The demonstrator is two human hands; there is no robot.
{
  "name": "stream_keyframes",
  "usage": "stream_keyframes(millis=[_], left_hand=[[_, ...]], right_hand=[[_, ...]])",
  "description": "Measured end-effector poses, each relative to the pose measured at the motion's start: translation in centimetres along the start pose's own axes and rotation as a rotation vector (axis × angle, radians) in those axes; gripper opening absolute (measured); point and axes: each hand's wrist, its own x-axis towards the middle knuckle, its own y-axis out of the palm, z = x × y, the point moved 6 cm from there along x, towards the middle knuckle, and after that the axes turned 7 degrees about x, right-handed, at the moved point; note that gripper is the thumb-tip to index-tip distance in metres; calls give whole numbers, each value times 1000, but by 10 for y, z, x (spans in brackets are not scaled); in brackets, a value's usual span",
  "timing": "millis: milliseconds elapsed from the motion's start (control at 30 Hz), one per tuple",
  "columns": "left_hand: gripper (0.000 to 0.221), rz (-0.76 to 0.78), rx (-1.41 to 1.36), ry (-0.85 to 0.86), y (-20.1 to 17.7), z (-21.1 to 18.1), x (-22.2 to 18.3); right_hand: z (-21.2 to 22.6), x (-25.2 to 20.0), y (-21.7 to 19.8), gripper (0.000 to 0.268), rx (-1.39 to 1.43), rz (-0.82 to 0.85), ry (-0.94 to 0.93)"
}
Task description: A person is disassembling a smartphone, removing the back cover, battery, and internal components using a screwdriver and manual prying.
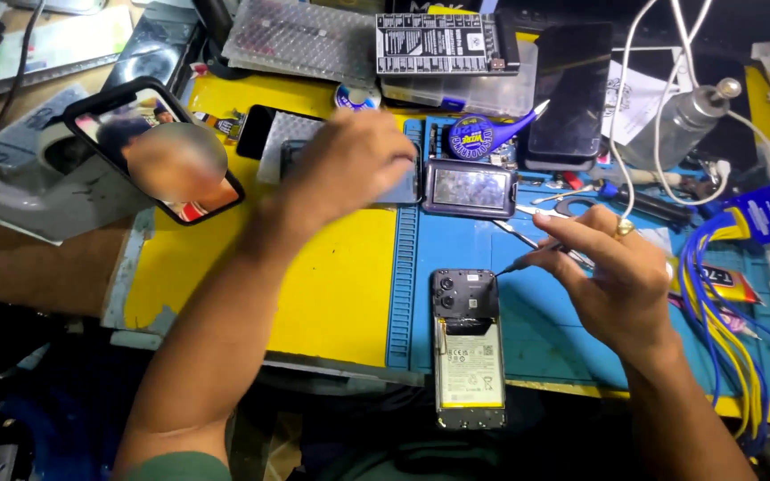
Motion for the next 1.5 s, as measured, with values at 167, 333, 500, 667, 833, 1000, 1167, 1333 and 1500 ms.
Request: stream_keyframes(millis=[167, 333, 500, 667, 833, 1000, 1167, 1333, 1500], left_hand=[[10, 80, 61, -75, -12, 30, -11], [13, 251, -24, -144, -10, 25, -19], [14, 331, 149, -257, -8, 43, -40], [25, 406, 168, -272, 0, 40, -52], [31, 368, 186, -255, 1, 41, -57], [21, 315, 152, -231, 2, 39, -60], [19, 265, -183, -261, -5, -12, -36], [26, 506, -423, -111, 35, -74, -13], [8, 417, -580, 167, 58, -101, -3]], right_hand=[[9, 7, 8, 34, 290, 140, 9], [-2, -2, 7, 29, 246, 83, 24], [-11, -2, 4, 37, 258, 36, 64], [-10, -3, 4, 37, 259, 50, 71], [-8, -3, 4, 37, 251, 63, 70], [-10, -8, 5, 48, 280, 113, 123], [0, -3, 8, 35, 217, 112, 82], [12, -5, 6, 36, 135, 126, 66], [27, -26, -9, 47, 201, -21, -27]])
